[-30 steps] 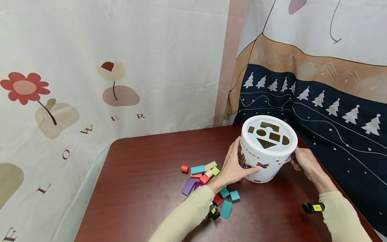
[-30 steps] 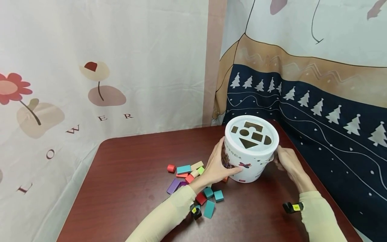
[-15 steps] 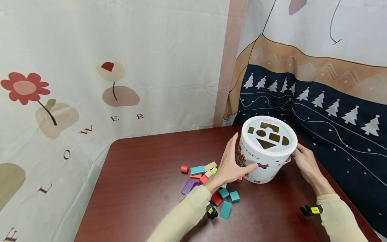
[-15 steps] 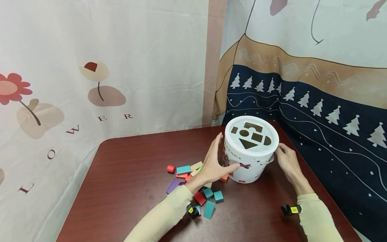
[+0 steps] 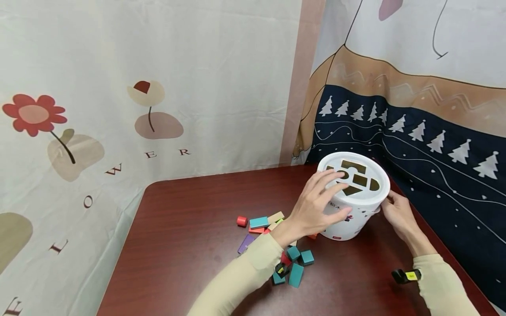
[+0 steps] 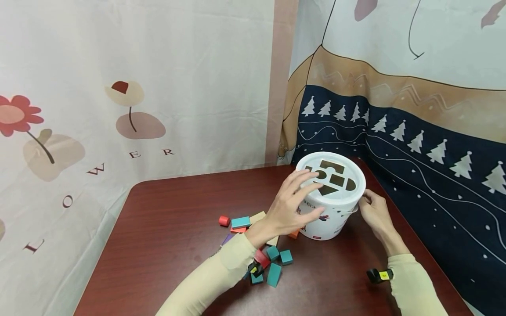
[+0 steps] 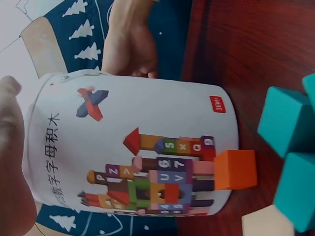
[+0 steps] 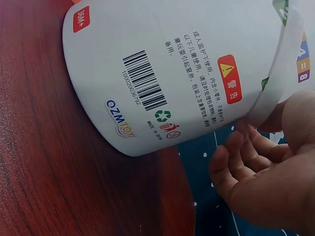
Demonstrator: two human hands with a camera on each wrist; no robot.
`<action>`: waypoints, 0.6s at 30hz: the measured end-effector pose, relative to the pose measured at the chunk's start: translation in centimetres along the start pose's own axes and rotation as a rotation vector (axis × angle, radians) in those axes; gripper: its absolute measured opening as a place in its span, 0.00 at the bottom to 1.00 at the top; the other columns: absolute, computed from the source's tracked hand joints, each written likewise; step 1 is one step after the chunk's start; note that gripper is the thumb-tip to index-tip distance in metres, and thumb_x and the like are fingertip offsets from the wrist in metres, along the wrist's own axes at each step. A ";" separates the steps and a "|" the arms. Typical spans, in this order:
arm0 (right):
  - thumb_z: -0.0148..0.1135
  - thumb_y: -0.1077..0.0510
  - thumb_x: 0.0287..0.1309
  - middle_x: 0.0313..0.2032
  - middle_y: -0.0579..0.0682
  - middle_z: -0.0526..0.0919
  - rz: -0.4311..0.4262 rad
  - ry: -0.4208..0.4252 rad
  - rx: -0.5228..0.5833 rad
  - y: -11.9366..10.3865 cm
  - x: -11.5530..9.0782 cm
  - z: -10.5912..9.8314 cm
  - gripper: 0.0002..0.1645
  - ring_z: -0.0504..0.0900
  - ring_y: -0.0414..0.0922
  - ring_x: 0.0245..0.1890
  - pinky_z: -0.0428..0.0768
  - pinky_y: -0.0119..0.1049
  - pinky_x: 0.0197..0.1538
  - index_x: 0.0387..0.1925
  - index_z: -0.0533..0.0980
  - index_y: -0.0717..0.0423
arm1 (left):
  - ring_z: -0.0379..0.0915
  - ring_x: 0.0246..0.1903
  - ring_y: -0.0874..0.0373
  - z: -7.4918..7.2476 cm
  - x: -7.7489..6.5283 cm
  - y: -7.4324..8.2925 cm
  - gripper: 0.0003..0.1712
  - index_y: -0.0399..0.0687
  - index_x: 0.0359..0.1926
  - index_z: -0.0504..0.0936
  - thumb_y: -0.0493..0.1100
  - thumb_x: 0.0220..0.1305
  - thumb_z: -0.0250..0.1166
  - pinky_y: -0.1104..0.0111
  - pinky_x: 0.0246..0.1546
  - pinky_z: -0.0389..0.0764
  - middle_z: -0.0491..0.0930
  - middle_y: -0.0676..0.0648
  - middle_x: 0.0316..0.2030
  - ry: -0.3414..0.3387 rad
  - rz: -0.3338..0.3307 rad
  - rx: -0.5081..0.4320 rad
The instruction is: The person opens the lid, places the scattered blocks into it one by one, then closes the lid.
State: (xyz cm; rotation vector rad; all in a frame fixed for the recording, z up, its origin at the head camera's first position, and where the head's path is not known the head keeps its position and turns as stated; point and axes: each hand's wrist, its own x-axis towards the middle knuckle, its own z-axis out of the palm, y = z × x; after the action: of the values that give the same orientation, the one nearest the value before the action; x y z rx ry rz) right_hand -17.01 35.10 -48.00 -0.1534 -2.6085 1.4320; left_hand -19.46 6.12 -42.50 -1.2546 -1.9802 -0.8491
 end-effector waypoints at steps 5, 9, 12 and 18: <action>0.39 0.62 0.76 0.18 0.49 0.75 0.002 -0.003 0.019 0.2 -0.1 0.1 0.19 0.75 0.49 0.20 0.74 0.35 0.23 0.54 0.74 0.68 | 0.63 0.66 0.55 0.7 0.5 0.4 0.26 0.50 0.56 0.87 0.60 0.64 0.67 0.57 0.73 0.58 0.77 0.48 0.62 -0.102 0.087 0.093; 0.39 0.64 0.74 0.17 0.51 0.75 -0.008 -0.010 0.041 0.2 -0.1 0.2 0.16 0.74 0.49 0.19 0.73 0.36 0.22 0.49 0.73 0.68 | 0.69 0.58 0.58 1.1 0.4 0.6 0.23 0.52 0.54 0.89 0.59 0.67 0.66 0.59 0.71 0.62 0.81 0.51 0.53 -0.127 0.115 0.142; 0.40 0.65 0.73 0.17 0.52 0.75 -0.014 -0.010 0.062 0.2 -0.2 0.3 0.14 0.74 0.48 0.19 0.73 0.36 0.22 0.47 0.73 0.67 | 0.70 0.53 0.58 1.2 0.5 0.6 0.20 0.52 0.53 0.90 0.57 0.69 0.65 0.65 0.67 0.64 0.81 0.52 0.50 -0.123 0.109 0.157; 0.40 0.68 0.70 0.16 0.52 0.75 -0.002 -0.013 0.118 0.1 -0.2 0.5 0.15 0.74 0.48 0.19 0.75 0.40 0.23 0.49 0.73 0.68 | 0.70 0.49 0.60 1.4 0.8 0.2 0.15 0.53 0.49 0.91 0.53 0.70 0.67 0.69 0.60 0.68 0.78 0.52 0.45 -0.112 0.103 0.124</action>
State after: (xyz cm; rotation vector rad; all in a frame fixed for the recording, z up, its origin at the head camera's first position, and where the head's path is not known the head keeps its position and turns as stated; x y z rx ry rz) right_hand -16.94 34.69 -48.41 -0.1268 -2.5241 1.5860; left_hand -19.74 7.71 -42.65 -1.3451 -2.0029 -0.6084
